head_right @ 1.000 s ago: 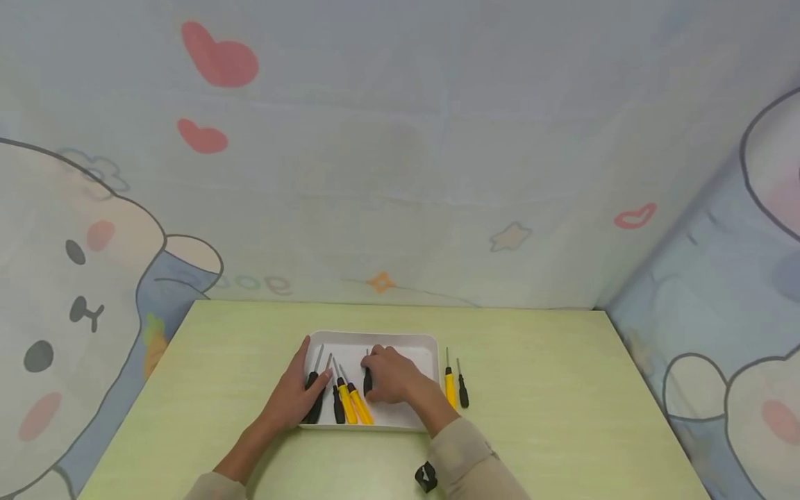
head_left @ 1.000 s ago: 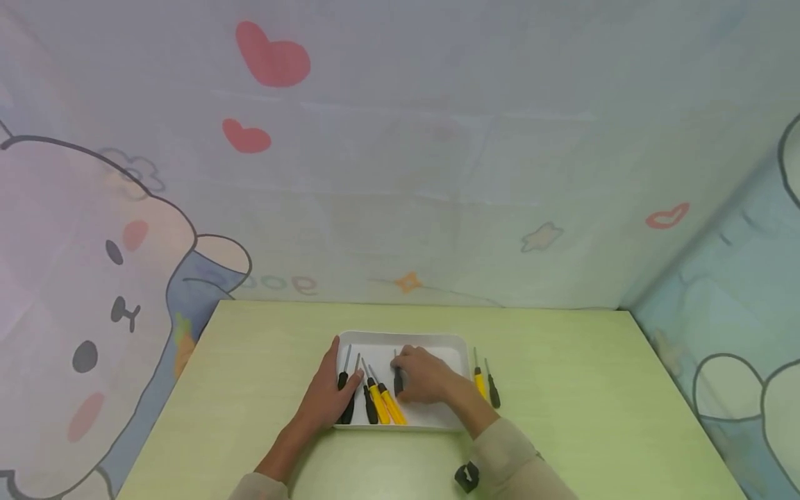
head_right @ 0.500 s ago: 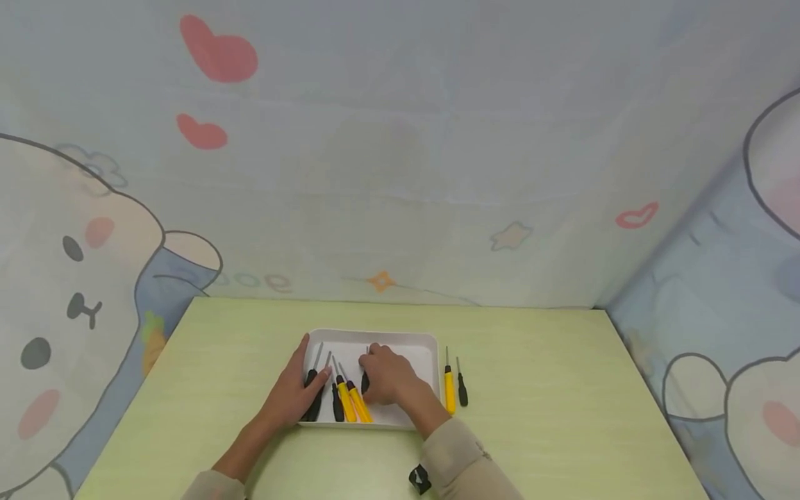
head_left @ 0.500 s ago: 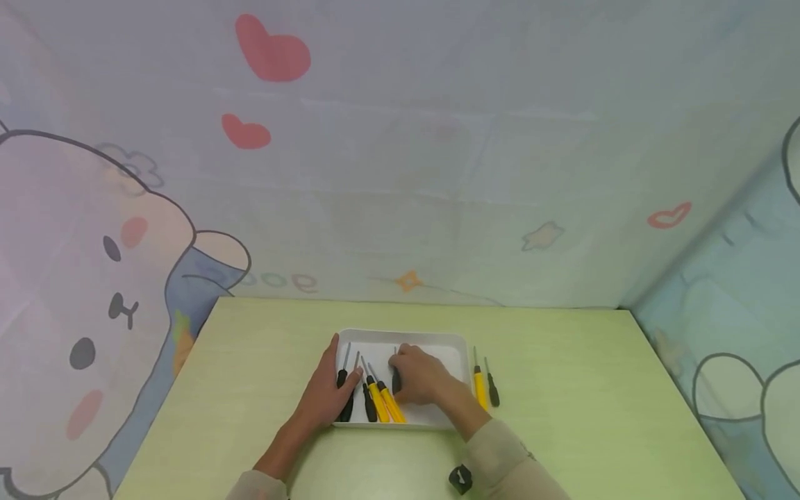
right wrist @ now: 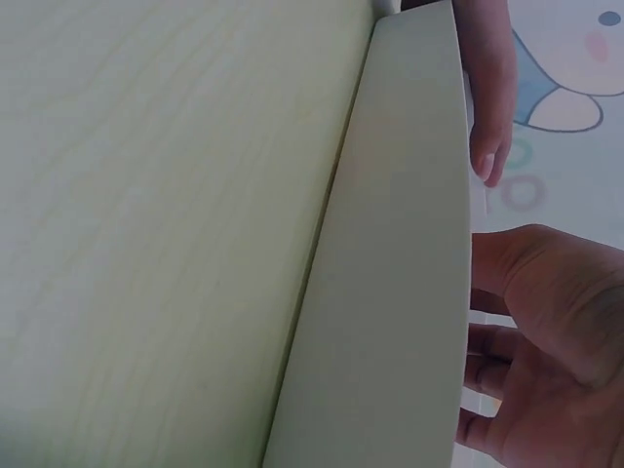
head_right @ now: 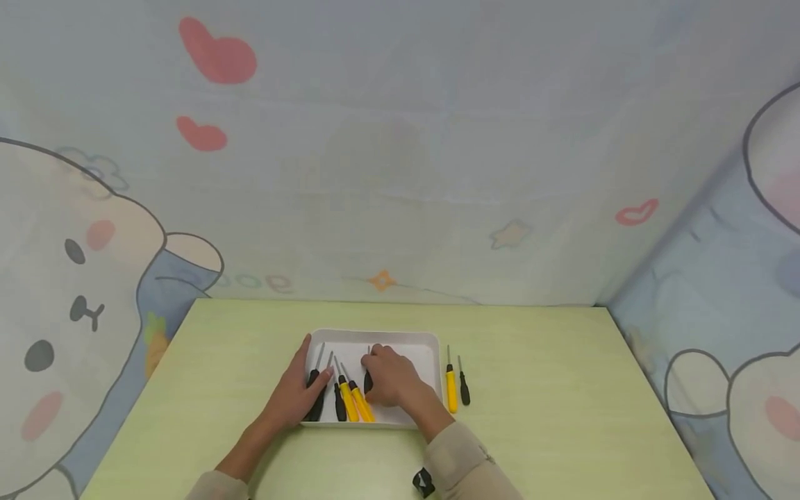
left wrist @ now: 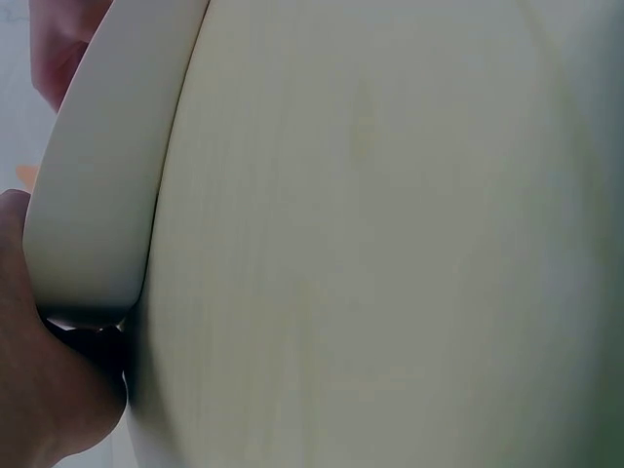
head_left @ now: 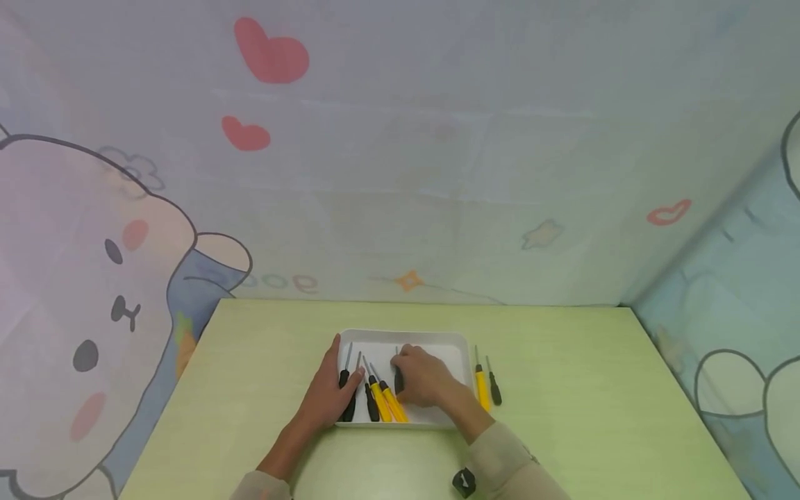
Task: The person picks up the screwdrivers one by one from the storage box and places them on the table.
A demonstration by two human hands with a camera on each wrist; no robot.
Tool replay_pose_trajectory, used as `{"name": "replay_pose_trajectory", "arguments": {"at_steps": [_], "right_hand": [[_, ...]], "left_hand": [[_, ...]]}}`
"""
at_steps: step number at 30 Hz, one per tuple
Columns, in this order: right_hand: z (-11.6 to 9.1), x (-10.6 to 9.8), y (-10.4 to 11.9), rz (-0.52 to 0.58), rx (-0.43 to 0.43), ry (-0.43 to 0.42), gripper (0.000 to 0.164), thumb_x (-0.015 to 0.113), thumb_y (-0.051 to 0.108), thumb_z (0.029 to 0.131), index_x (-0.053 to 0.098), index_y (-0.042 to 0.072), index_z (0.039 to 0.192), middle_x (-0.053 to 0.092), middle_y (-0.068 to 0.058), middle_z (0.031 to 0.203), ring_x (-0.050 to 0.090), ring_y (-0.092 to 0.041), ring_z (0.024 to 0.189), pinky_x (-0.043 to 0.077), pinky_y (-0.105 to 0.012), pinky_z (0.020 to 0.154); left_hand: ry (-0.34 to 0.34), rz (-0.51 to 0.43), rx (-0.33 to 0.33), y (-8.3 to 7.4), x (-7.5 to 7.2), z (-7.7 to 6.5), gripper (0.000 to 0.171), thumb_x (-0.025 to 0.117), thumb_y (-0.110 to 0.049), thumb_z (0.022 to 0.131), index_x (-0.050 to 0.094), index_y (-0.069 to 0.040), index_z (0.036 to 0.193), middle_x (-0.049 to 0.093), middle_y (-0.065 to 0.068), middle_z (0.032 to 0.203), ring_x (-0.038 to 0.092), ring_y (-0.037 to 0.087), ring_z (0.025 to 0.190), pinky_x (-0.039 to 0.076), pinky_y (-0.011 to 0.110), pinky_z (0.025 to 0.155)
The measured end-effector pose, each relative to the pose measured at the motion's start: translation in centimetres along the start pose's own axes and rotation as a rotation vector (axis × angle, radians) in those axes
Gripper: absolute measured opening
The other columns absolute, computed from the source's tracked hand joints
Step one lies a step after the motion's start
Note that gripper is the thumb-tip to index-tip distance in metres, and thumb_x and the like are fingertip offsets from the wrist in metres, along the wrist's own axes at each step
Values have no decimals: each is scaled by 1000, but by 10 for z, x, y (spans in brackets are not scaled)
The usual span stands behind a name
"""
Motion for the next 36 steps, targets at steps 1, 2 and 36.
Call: {"name": "replay_pose_trajectory", "arguments": {"at_steps": [1,2,36], "right_hand": [[0,1,-1,2,-1,-4,62,88,32,73,65,14,128,58,0,114,50,-13,92,51,-29,85],[0,2,-2,5,-2,-7,63,88,32,73,65,14,129,59,0,115,51,-13,93,51,-30,86],[-11,-3,-11,185,-85,-47,62,85,30,77,61,14,132,55,0,120,51,-11,93,49,-31,89]], "left_hand": [[2,4,2,0,0,0,88,56,-46,99,2,-15,161,19,12,164,26,31,147,24,52,117],[3,4,2,-1,0,0,88,56,-46,99,2,-15,161,19,12,164,26,31,147,24,51,117],[10,1,-17,-3,-2,-1,86,55,-44,100,2,-17,161,17,10,164,23,29,149,23,50,118]]}}
Point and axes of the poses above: each hand's wrist, its own z-axis towards the middle knuckle, its own x-axis out of the palm, y = z × x, the point moved 6 cm from there along z, towards the middle knuckle
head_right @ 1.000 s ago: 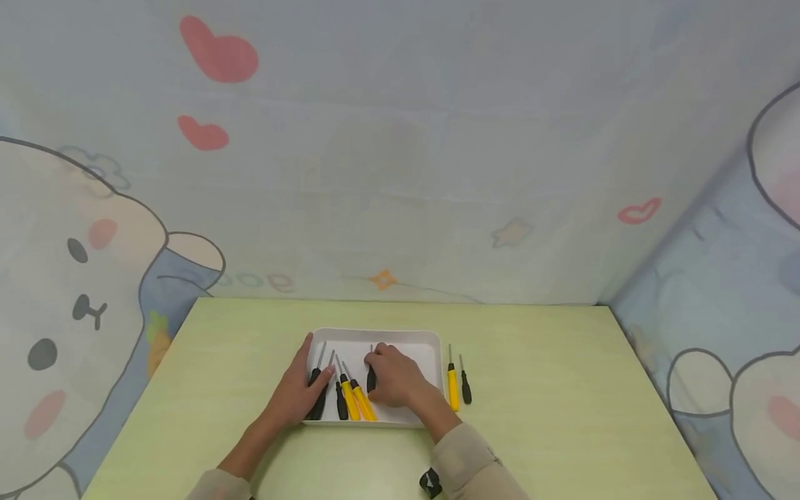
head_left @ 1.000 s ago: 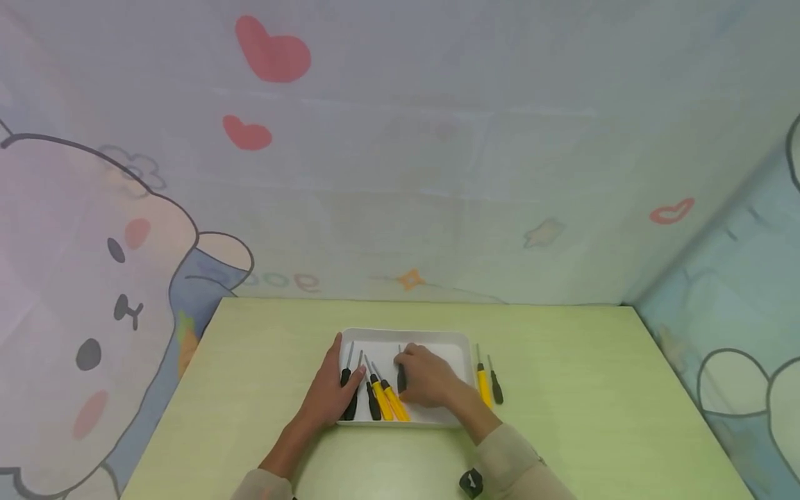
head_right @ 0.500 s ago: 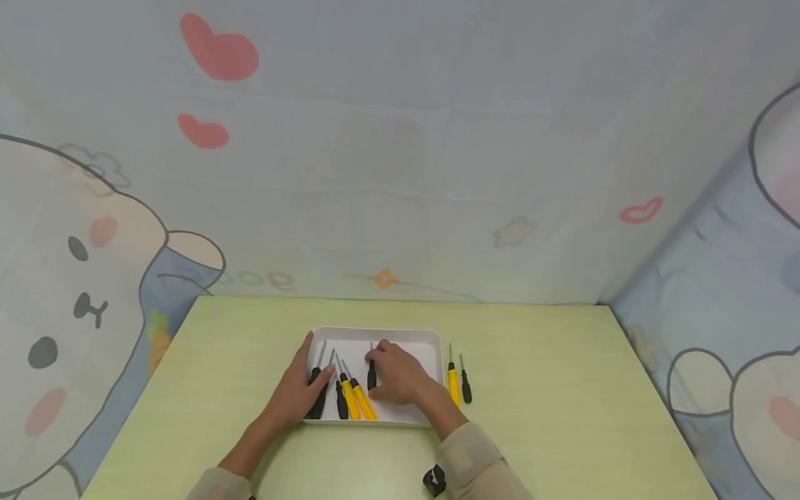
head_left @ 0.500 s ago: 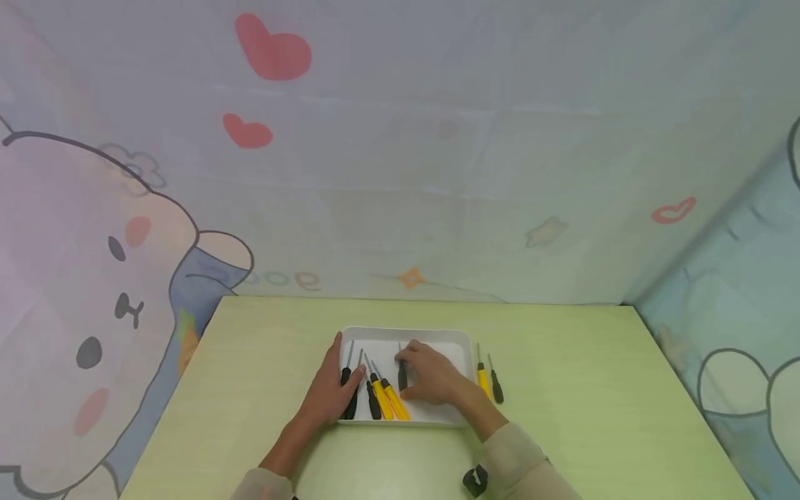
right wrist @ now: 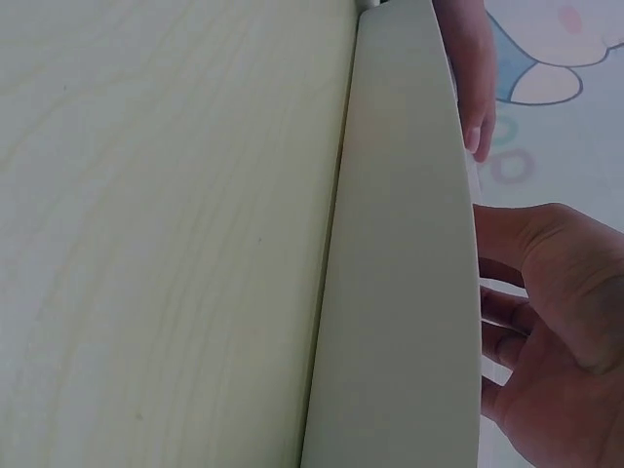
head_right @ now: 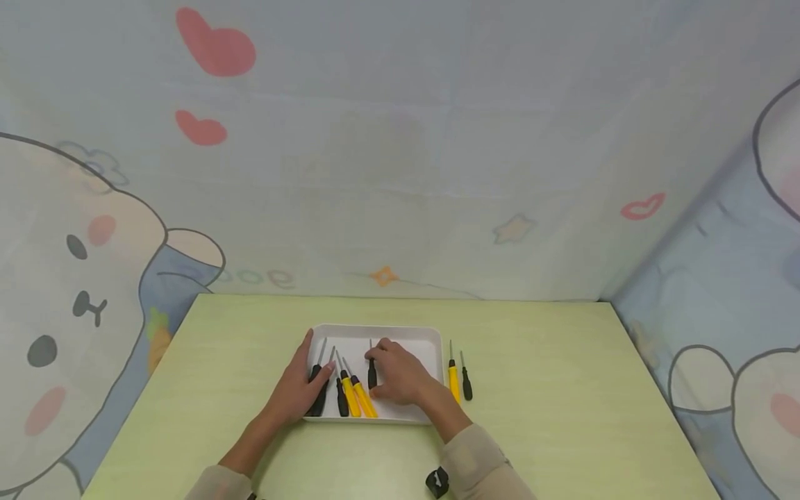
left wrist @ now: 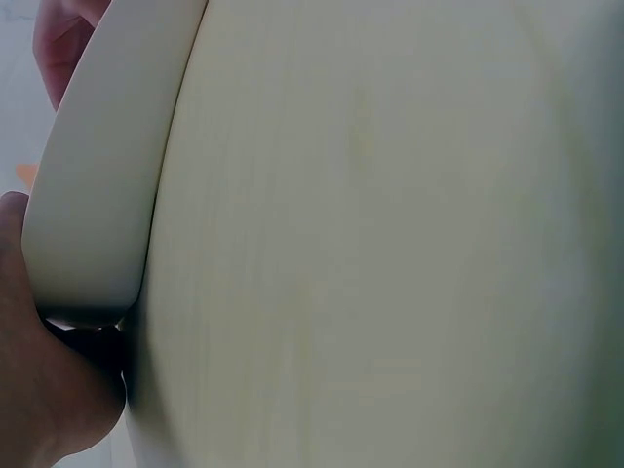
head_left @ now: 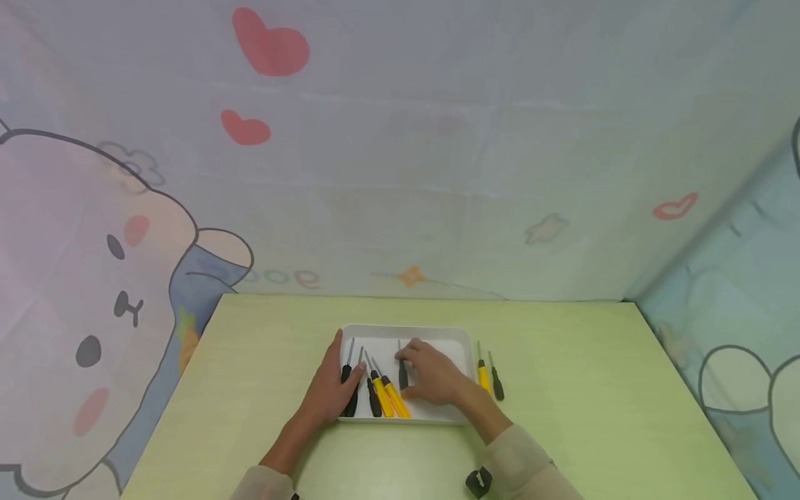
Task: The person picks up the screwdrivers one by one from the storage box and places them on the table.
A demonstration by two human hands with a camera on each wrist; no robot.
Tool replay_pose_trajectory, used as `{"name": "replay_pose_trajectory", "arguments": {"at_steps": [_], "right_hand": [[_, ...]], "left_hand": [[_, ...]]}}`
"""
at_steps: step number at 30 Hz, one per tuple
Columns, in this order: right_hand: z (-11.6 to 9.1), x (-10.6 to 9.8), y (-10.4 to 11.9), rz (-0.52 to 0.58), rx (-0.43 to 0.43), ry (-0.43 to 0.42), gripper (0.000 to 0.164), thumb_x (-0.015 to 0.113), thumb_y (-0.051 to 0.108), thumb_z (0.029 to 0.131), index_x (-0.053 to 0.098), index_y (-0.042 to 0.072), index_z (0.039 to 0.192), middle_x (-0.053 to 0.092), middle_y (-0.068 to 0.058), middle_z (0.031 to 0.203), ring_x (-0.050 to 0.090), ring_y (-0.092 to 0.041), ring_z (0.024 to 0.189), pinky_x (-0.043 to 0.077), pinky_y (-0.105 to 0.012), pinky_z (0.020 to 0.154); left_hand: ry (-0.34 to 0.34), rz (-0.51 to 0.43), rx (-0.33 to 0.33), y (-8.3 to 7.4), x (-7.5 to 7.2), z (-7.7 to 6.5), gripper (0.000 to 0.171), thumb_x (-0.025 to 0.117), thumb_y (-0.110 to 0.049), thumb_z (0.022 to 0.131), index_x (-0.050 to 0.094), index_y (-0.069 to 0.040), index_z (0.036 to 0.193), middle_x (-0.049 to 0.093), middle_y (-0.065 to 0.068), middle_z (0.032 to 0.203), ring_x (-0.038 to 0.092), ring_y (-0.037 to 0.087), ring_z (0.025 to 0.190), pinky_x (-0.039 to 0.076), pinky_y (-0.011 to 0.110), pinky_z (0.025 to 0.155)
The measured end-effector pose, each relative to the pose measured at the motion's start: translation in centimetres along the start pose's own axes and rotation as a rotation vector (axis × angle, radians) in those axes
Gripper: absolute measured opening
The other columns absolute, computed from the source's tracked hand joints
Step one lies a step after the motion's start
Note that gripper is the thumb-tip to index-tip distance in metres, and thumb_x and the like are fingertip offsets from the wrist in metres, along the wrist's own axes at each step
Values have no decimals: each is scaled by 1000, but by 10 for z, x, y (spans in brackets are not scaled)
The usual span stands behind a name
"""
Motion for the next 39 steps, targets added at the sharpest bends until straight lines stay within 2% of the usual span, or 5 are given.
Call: {"name": "replay_pose_trajectory", "arguments": {"at_steps": [7,15,24,39], "right_hand": [[-7,-4,-1,13,31,-4,63,84,29,79,60,16,135,54,2,126,52,-12,100,49,-33,95],[-14,-8,-4,-2,43,-18,61,84,28,79,60,16,134,54,2,126,50,-12,99,50,-32,93],[-19,-9,-4,-7,32,-19,62,84,28,80,59,16,135,53,1,130,51,-14,106,48,-34,100],[-27,-16,-4,-17,-5,-69,64,84,31,80,58,16,136,52,1,130,51,-15,109,49,-35,99]], "left_hand": [[5,8,-6,0,0,0,85,55,-44,100,2,-17,161,17,10,164,23,28,149,23,50,118],[4,6,1,1,1,2,84,53,-44,100,1,-18,161,17,10,165,22,28,149,23,49,118],[2,4,10,1,0,1,84,53,-43,100,2,-16,161,17,11,164,22,29,149,22,50,118],[6,-4,5,-1,1,0,83,54,-40,101,3,-14,161,16,11,165,20,29,150,21,50,119]]}}
Point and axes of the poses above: each hand's wrist, its own z-axis towards the middle knuckle, its own x-axis out of the palm, y = z × x, the point moved 6 cm from there along z, towards the middle knuckle
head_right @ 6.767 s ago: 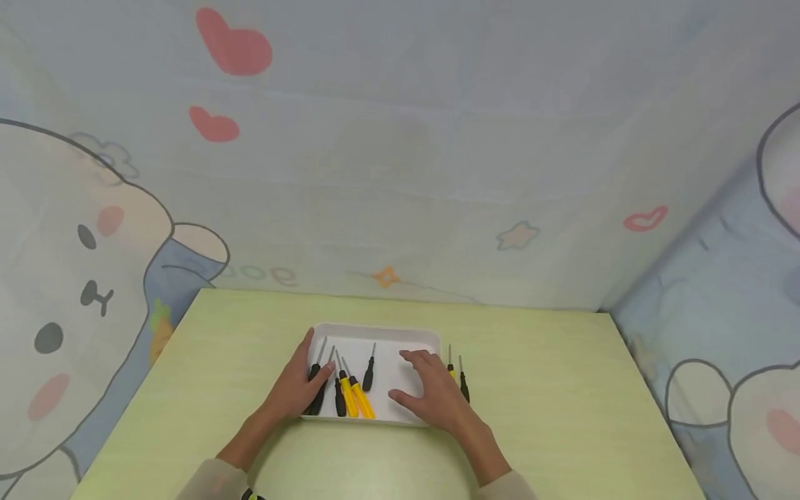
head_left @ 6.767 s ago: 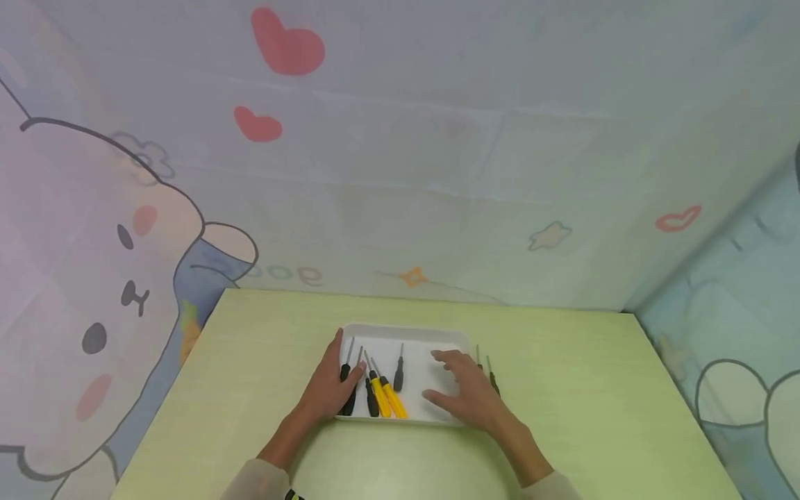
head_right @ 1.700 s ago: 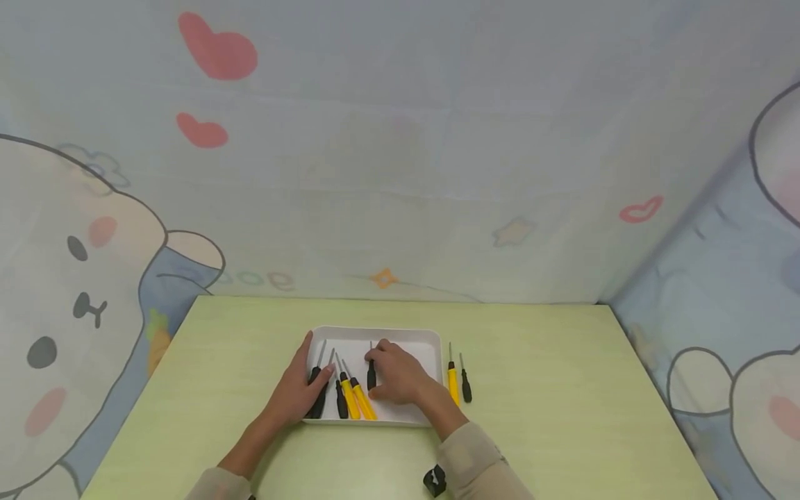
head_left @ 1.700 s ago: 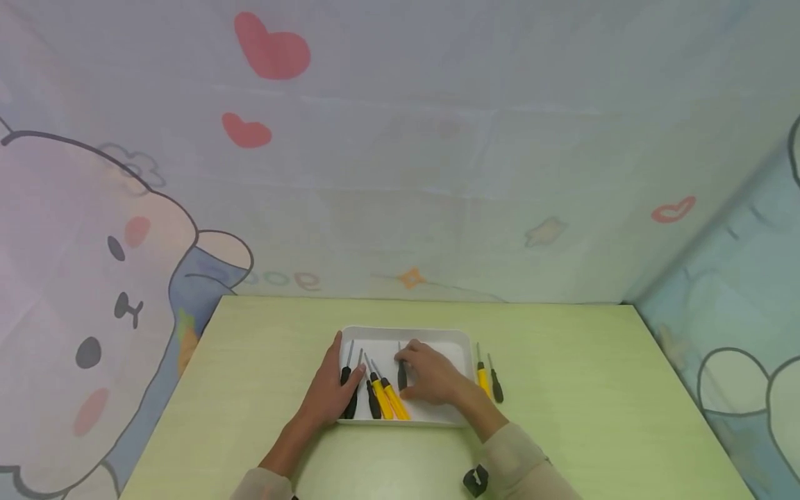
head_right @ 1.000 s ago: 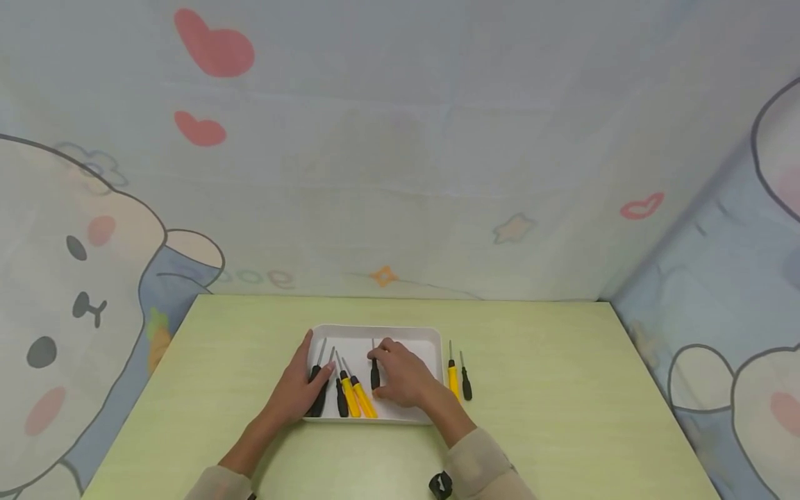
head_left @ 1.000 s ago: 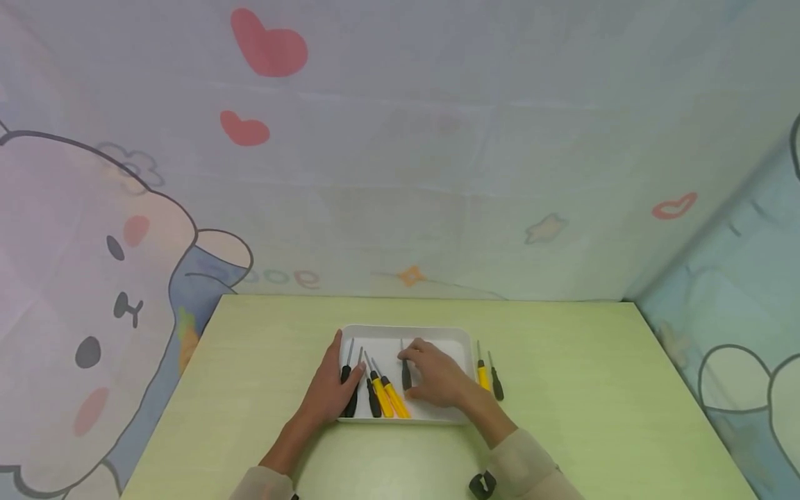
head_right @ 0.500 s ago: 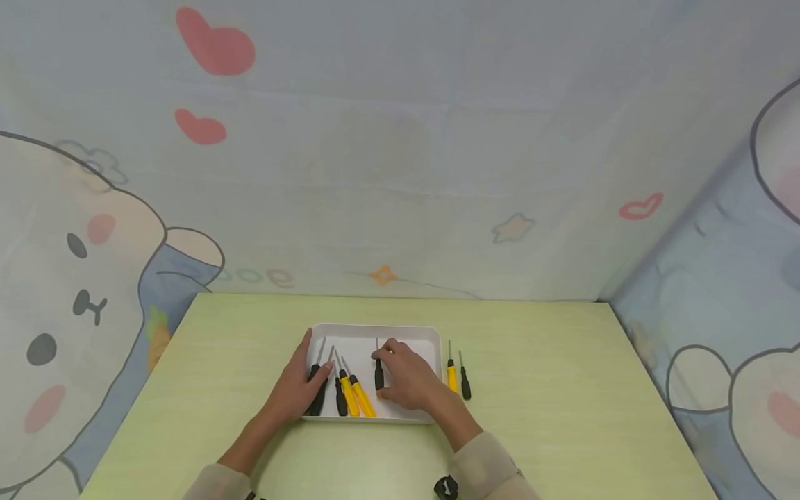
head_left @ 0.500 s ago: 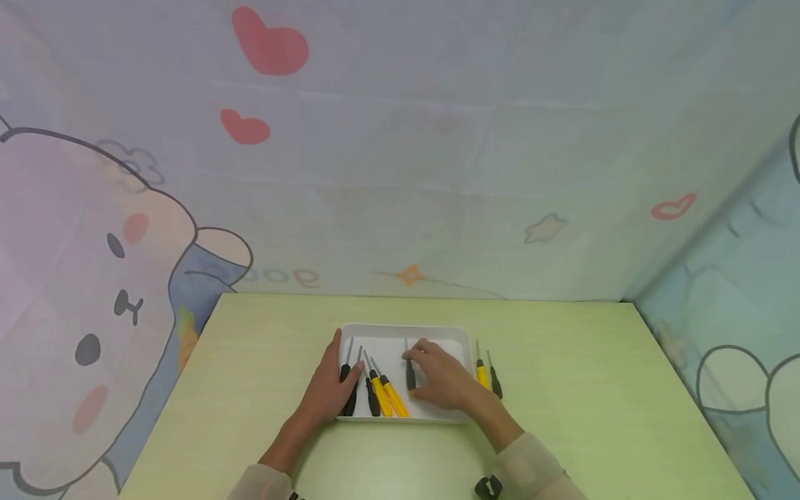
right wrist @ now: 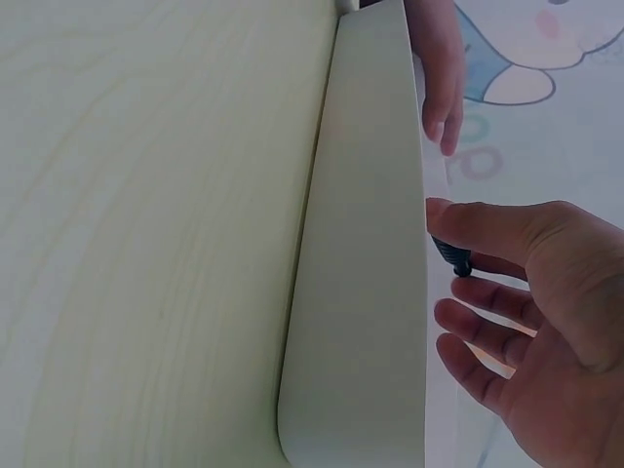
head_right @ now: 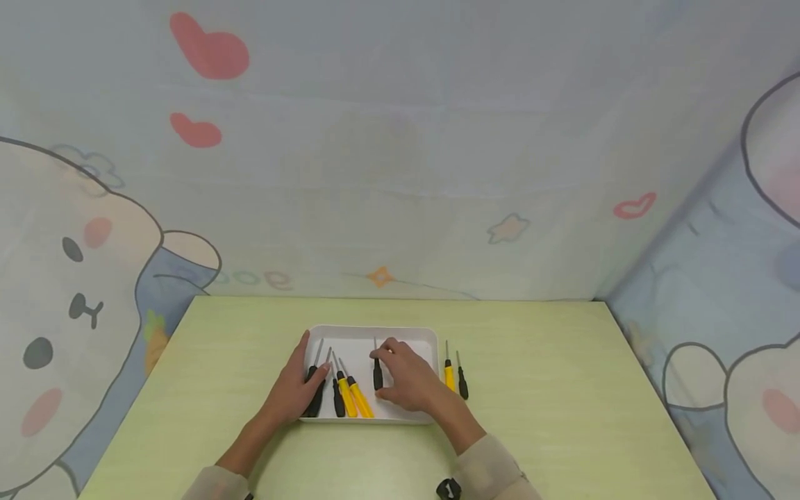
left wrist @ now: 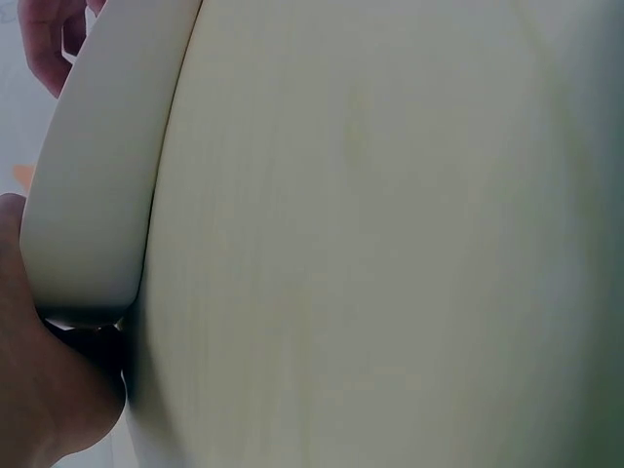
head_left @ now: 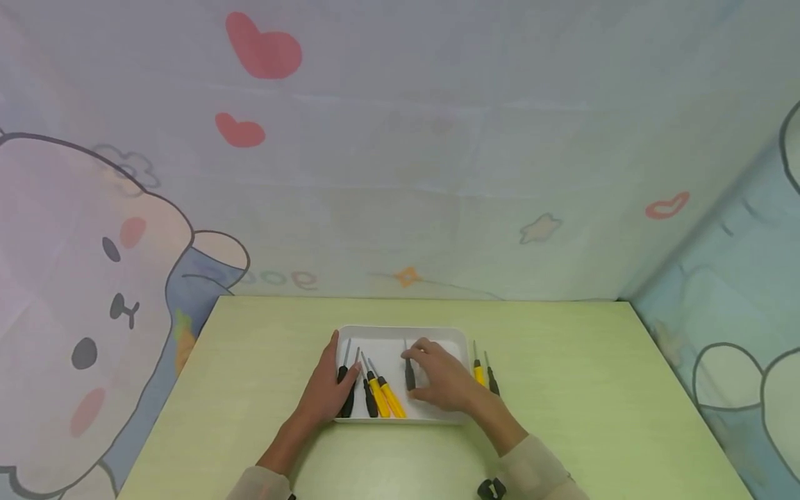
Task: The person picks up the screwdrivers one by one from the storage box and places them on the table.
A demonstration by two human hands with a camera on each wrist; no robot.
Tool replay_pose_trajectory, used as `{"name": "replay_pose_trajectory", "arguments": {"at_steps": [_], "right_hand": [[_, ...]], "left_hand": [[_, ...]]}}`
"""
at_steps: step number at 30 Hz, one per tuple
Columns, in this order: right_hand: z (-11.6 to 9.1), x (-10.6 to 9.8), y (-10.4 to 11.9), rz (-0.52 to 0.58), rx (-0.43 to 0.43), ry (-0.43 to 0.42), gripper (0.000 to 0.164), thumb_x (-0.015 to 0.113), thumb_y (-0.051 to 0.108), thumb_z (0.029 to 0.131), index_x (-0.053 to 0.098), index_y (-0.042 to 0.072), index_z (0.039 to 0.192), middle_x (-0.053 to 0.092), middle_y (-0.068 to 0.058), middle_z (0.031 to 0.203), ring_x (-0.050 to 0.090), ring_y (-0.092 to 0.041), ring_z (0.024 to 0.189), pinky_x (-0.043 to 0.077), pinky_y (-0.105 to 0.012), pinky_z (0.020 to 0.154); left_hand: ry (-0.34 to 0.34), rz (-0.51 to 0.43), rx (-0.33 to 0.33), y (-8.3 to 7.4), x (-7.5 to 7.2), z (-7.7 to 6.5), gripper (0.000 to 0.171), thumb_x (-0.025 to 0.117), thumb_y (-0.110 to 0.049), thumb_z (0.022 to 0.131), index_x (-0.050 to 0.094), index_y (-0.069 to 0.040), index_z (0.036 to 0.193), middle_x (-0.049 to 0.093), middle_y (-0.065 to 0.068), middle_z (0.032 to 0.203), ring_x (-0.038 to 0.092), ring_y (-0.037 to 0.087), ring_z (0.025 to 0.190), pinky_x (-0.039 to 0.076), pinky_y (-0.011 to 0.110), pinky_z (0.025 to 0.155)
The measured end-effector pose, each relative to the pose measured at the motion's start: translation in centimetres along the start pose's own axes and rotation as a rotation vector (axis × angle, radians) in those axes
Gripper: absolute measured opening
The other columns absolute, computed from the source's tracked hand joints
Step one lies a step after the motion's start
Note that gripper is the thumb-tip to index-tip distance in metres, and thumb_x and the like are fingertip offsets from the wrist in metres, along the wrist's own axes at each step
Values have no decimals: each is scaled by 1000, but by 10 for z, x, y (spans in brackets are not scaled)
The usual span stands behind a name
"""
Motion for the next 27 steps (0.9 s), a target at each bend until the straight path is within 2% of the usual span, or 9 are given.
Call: {"name": "replay_pose_trajectory", "arguments": {"at_steps": [7,19,27], "right_hand": [[-4,-3,-3,3,3,-12,64,84,30,80,58,16,137,52,2,129,52,-15,110,50,-34,97],[-8,-21,5,25,-19,-39,63,83,28,81,57,15,138,52,0,133,51,-18,117,48,-37,101],[-8,-23,5,8,-4,-32,63,83,28,81,57,15,138,51,-1,134,51,-19,119,48,-38,101]], "left_hand": [[6,36,-4,5,2,2,83,52,-42,101,0,-18,161,16,10,165,21,28,149,23,49,119],[0,27,2,4,1,1,84,54,-40,101,0,-17,161,17,10,165,22,29,149,23,49,118],[4,25,1,3,2,1,84,53,-41,101,0,-17,161,16,11,165,22,29,149,23,49,118]]}}
Point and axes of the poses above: each hand's wrist, its own z-axis towards the middle knuckle, its own x-axis out of the palm, y = z × x, the point moved 6 cm from there along z, towards the middle knuckle
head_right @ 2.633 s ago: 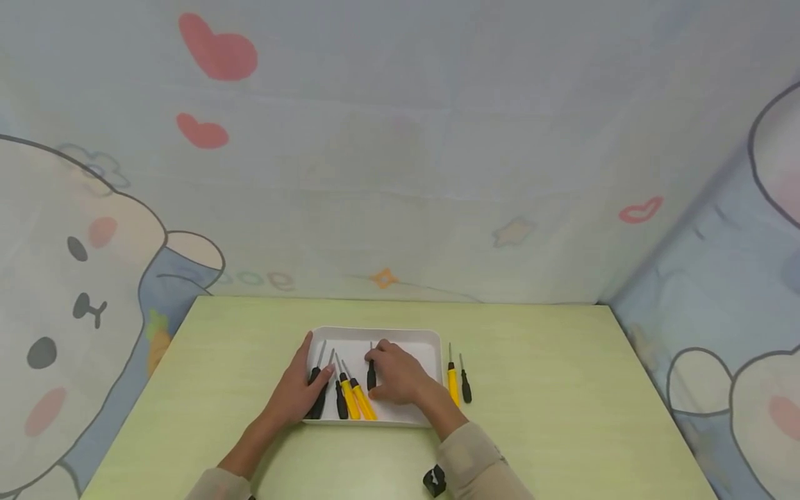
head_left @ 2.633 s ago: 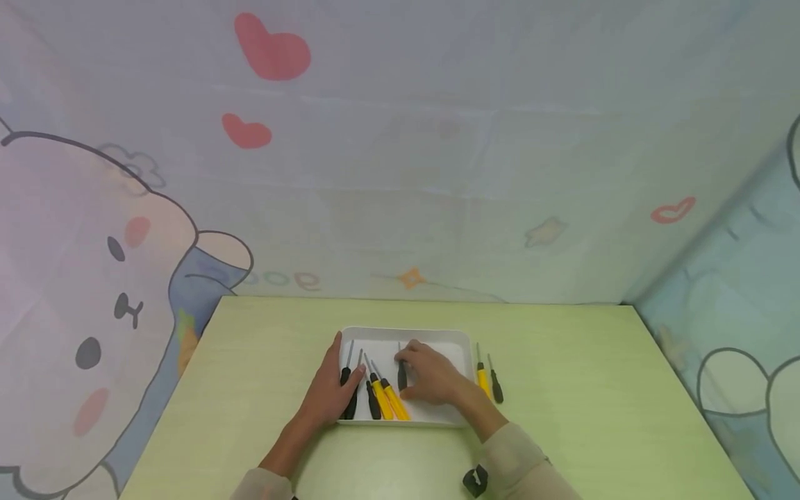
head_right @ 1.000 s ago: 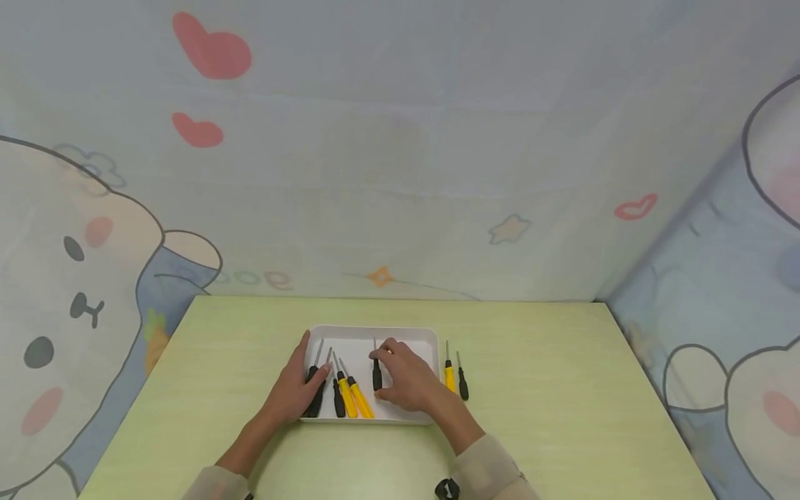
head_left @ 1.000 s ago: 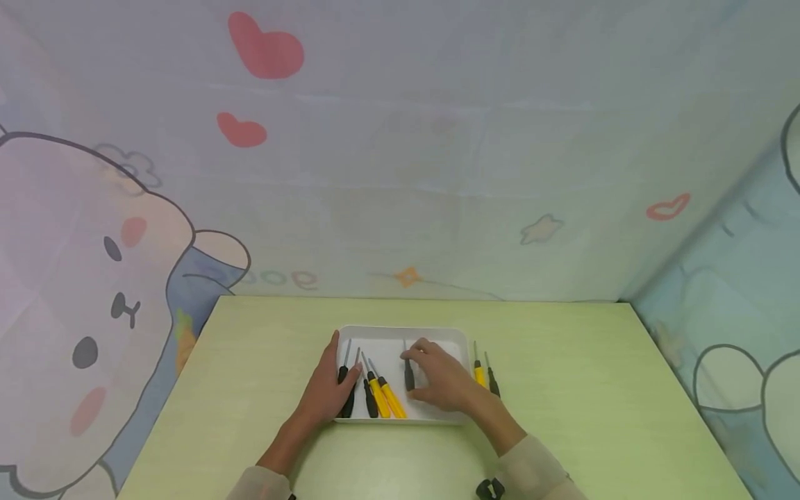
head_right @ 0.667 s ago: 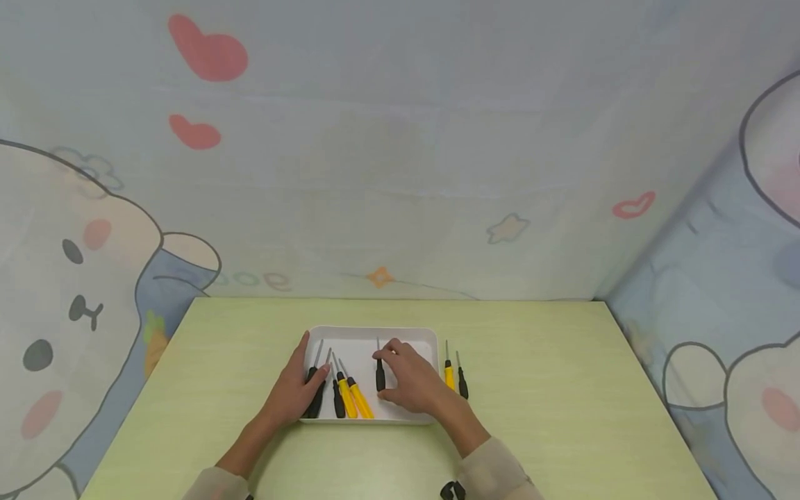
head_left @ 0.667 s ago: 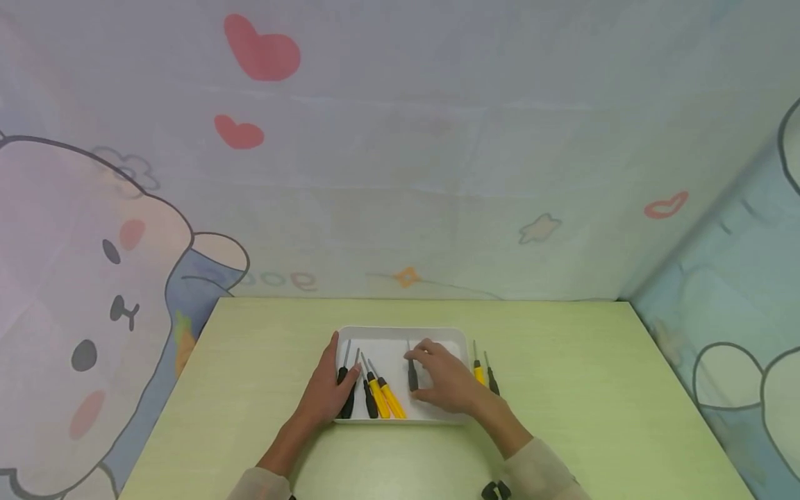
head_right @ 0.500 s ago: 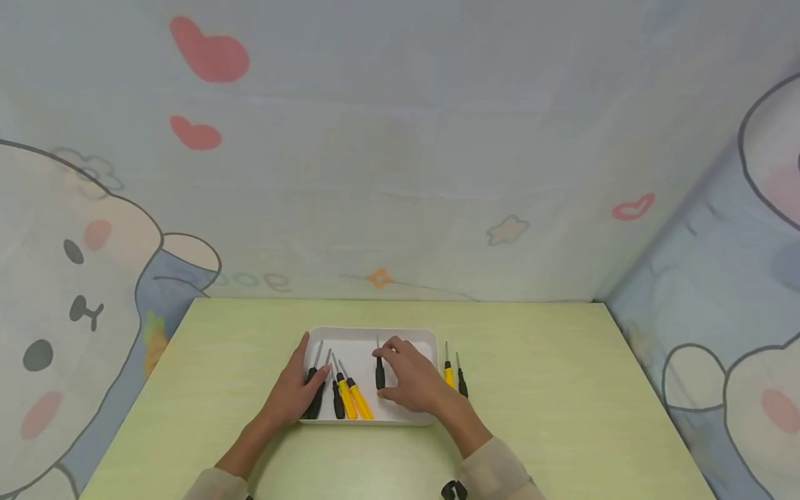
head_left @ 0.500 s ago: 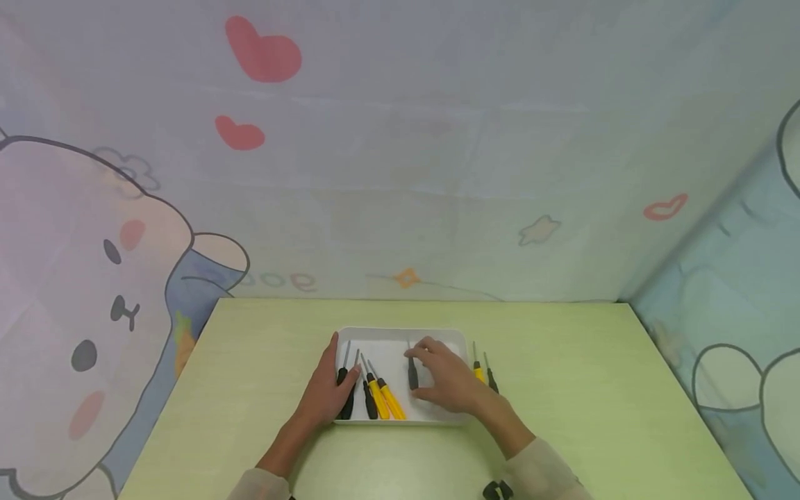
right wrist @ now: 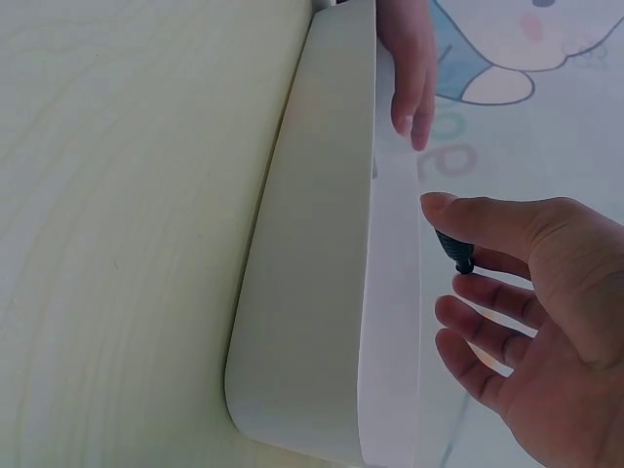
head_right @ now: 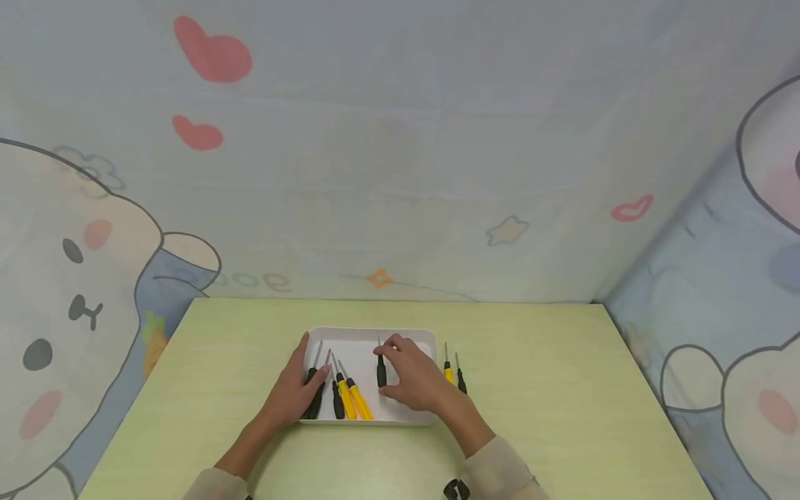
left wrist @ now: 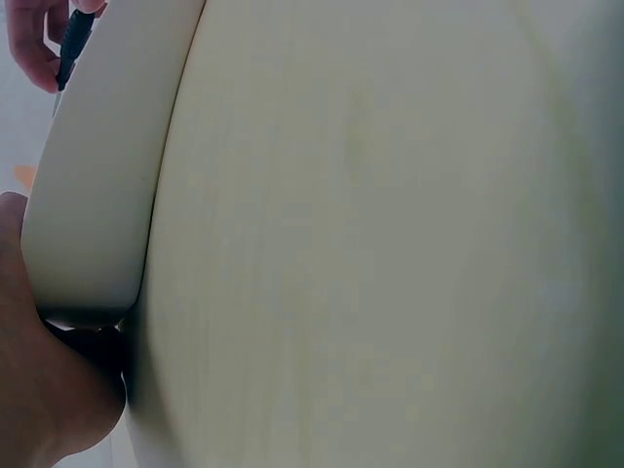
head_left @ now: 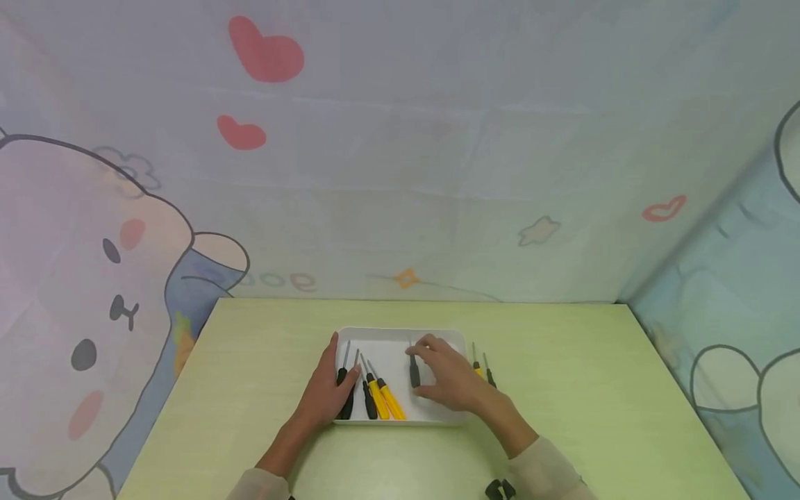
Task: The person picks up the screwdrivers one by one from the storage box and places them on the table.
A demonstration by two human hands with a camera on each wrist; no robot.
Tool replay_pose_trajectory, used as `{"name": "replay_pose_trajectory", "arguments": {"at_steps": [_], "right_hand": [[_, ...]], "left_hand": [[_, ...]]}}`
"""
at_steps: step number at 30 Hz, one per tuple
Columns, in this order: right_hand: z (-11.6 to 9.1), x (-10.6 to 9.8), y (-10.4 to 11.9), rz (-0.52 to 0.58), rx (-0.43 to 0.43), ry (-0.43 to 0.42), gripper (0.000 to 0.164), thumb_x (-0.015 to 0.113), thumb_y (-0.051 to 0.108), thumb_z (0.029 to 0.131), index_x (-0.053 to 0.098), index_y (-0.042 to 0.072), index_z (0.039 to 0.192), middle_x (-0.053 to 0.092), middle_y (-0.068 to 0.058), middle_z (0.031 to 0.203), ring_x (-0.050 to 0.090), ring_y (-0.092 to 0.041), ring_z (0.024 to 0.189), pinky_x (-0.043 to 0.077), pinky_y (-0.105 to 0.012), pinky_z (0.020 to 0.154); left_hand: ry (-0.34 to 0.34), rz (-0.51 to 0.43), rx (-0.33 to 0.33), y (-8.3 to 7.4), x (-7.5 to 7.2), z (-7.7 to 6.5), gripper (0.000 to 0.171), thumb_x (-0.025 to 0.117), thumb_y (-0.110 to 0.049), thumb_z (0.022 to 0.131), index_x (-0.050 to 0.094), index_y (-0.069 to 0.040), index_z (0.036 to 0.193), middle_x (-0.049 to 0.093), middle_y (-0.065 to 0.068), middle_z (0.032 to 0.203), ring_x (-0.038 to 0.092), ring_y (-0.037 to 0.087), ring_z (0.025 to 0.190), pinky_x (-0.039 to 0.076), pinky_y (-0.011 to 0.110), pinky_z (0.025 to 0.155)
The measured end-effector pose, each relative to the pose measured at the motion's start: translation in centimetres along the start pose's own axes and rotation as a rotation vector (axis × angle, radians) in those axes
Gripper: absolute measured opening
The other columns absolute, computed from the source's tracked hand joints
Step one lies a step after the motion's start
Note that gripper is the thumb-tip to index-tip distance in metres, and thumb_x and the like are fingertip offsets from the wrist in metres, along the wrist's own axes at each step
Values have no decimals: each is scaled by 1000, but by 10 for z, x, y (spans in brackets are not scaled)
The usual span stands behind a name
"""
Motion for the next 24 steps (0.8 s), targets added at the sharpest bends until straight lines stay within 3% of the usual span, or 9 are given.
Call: {"name": "replay_pose_trajectory", "arguments": {"at_steps": [24], "right_hand": [[-12,-5,-11,-50,-2,-38,64,84,29,80,58,16,137,52,-1,134,51,-18,118,49,-36,100]], "left_hand": [[-10,-23,13,0,-1,0,83,54,-40,101,1,-17,161,17,9,165,22,28,149,23,50,118]]}}
Point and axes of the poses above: each hand's wrist, its own z-axis towards the middle knuckle, its own x-axis out of the palm, y = z × x, the point moved 6 cm from there along z, towards the middle knuckle
